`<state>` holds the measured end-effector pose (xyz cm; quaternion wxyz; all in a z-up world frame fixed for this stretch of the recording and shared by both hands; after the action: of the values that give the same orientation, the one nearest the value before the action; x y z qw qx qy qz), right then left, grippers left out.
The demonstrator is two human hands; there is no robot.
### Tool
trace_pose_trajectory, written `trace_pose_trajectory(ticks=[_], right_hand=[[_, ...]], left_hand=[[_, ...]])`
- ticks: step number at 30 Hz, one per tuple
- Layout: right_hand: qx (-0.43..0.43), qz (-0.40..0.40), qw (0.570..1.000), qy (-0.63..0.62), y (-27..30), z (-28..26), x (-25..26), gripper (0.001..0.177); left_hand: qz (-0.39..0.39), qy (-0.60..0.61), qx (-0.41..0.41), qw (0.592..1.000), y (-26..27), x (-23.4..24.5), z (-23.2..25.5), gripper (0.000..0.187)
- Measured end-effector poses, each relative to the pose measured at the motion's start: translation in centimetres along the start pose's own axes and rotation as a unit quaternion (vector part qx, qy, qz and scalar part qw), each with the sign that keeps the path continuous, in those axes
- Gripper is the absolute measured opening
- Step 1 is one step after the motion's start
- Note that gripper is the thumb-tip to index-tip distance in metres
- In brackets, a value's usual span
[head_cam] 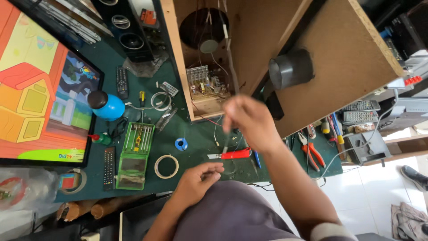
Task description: The person works on the internal wiring of a wooden speaker cabinet. They use pliers to strip the insulation from red and white wires and then twist the exposed ends together by hand to create a connection.
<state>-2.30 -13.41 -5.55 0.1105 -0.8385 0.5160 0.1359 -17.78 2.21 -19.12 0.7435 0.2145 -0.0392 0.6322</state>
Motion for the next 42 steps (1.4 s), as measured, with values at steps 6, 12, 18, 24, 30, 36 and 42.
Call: trace_pose_trajectory(ticks=[6,12,18,24,30,36,42], right_hand=[[-0.076,0.118,0.979,0.151,11.2,7.0,9.0,0.024],[-0.015,0.197,0.936,0.291,16.7,5.0,13.2,0.025],[-0.025,0.203,0.919,0.337,17.3,8.0,14.5,0.025],[0.006,0.118,0.931,0.344,18.5,9.1,12.0,0.025],[-0.004,0.209,0.925,0.318,19.4,12.4,15.7,0.023],[-0.137,0.215,0.896,0.363,18.4,12.7,17.9,0.025],[-0.132,0.294,0.898,0.3,17.8,13.7,18.7,0.023]], left_hand=[[0.032,-0.072,0.008,0.997,-0.8,0.8,-3.1,0.039],[0.065,-0.107,0.013,0.992,-3.7,3.4,1.2,0.035],[0.148,0.013,-0.091,0.985,-11.4,4.0,8.7,0.058],[0.361,0.044,-0.137,0.921,-24.1,7.1,13.0,0.043],[0.625,-0.035,-0.218,0.749,-30.3,11.7,17.3,0.045],[0.505,-0.121,-0.249,0.818,-44.9,14.8,8.7,0.027],[0.3,0.455,-0.06,0.836,-30.1,8.7,14.2,0.051]])
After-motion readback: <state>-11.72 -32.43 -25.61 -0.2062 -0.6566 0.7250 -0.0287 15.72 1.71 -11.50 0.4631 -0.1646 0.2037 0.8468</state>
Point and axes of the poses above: each hand's wrist, its own y-axis away from the middle knuckle, its own x-axis out of the back of the hand, z = x × y, the point moved 2 cm from there along -y, towards the middle knuckle, and after that the axes turned 13 degrees about -y, right-handed, at the moved point
